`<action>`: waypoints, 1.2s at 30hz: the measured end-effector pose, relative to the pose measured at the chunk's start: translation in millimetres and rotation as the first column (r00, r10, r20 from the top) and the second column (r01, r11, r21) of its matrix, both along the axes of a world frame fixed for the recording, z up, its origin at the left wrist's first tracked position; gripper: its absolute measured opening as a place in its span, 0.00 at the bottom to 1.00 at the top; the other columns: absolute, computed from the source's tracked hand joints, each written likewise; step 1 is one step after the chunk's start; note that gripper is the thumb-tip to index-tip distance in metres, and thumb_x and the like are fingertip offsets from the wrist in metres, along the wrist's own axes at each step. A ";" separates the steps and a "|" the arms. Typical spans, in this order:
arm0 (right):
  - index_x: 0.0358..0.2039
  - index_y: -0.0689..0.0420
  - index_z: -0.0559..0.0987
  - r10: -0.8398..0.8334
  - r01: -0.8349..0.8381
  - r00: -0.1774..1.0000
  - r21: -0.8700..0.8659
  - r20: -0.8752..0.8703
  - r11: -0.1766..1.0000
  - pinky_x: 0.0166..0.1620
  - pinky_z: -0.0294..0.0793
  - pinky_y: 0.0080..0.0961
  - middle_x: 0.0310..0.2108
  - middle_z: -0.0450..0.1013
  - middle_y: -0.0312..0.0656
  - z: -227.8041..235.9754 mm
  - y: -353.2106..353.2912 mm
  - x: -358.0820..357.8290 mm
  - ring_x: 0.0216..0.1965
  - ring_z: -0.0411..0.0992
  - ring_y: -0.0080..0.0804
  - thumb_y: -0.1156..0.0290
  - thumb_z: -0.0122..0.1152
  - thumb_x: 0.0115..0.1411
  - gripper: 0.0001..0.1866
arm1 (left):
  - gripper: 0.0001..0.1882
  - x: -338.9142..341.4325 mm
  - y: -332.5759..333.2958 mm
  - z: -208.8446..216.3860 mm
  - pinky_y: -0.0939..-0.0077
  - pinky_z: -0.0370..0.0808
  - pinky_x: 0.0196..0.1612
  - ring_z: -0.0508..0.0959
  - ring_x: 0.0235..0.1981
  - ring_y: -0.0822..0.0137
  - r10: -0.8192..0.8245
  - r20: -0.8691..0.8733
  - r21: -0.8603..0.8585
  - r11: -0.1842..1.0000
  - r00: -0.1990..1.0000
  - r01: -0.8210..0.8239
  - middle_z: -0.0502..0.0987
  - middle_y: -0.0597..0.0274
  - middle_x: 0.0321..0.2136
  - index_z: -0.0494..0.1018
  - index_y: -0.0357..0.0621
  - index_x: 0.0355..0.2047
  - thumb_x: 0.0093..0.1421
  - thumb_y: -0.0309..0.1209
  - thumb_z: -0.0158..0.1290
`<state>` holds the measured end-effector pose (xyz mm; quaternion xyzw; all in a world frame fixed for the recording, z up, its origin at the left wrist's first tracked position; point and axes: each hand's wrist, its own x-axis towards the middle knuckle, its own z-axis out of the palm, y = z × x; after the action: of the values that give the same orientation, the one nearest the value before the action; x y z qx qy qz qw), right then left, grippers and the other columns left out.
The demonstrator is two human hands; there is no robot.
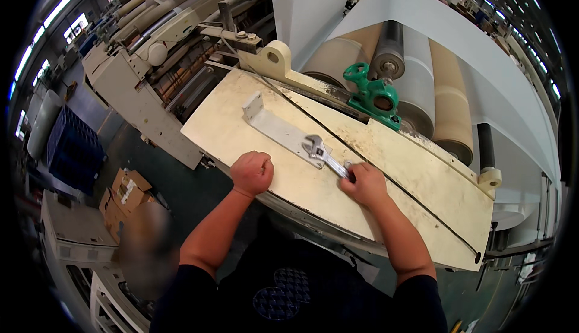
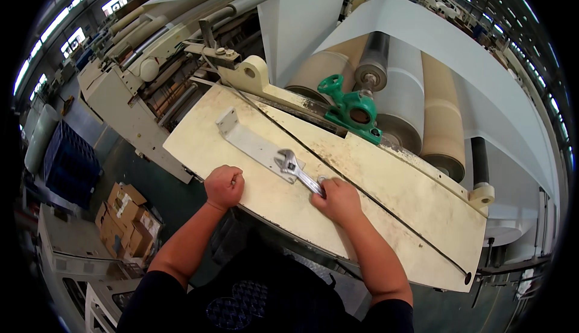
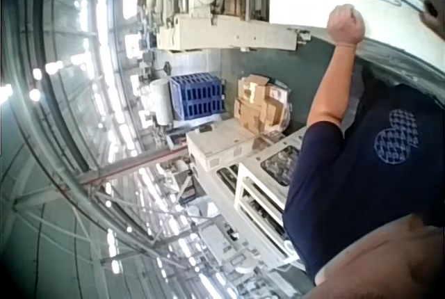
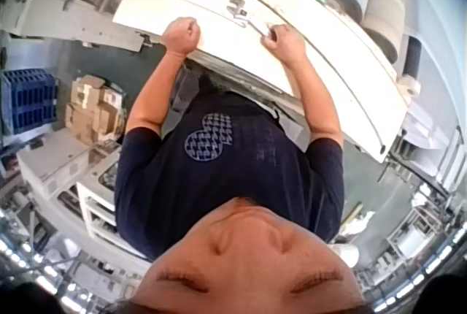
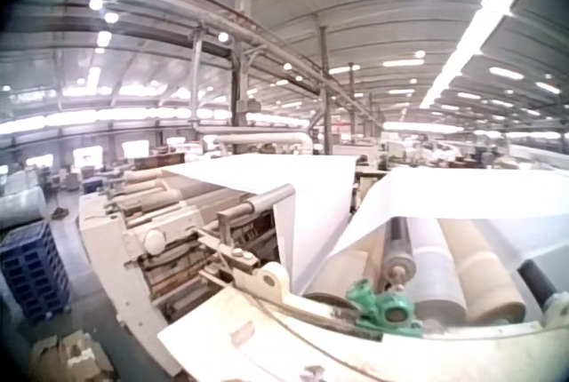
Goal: The person uses an adjustable wrench to tighten a bolt on a large industrial machine with paper rollers.
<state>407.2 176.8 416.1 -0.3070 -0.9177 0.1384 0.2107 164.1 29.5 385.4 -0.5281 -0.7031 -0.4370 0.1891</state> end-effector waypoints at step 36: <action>0.26 0.54 0.75 -0.167 0.165 0.986 0.110 0.007 0.980 0.27 0.71 0.36 0.23 0.69 0.41 -2.2 -15.7 19.1 0.25 0.70 0.40 0.63 0.59 0.48 0.09 | 0.03 0.7 -1.5 -3.5 0.69 0.71 0.26 0.74 0.21 0.57 -0.016 -0.029 -0.012 1.000 0.999 0.015 0.73 0.59 0.19 0.73 0.44 0.20 0.45 0.22 0.51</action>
<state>426.3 161.1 413.9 -0.3715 -0.8968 0.0675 0.2306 164.9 28.0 381.8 -0.5409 -0.6989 -0.4265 0.1926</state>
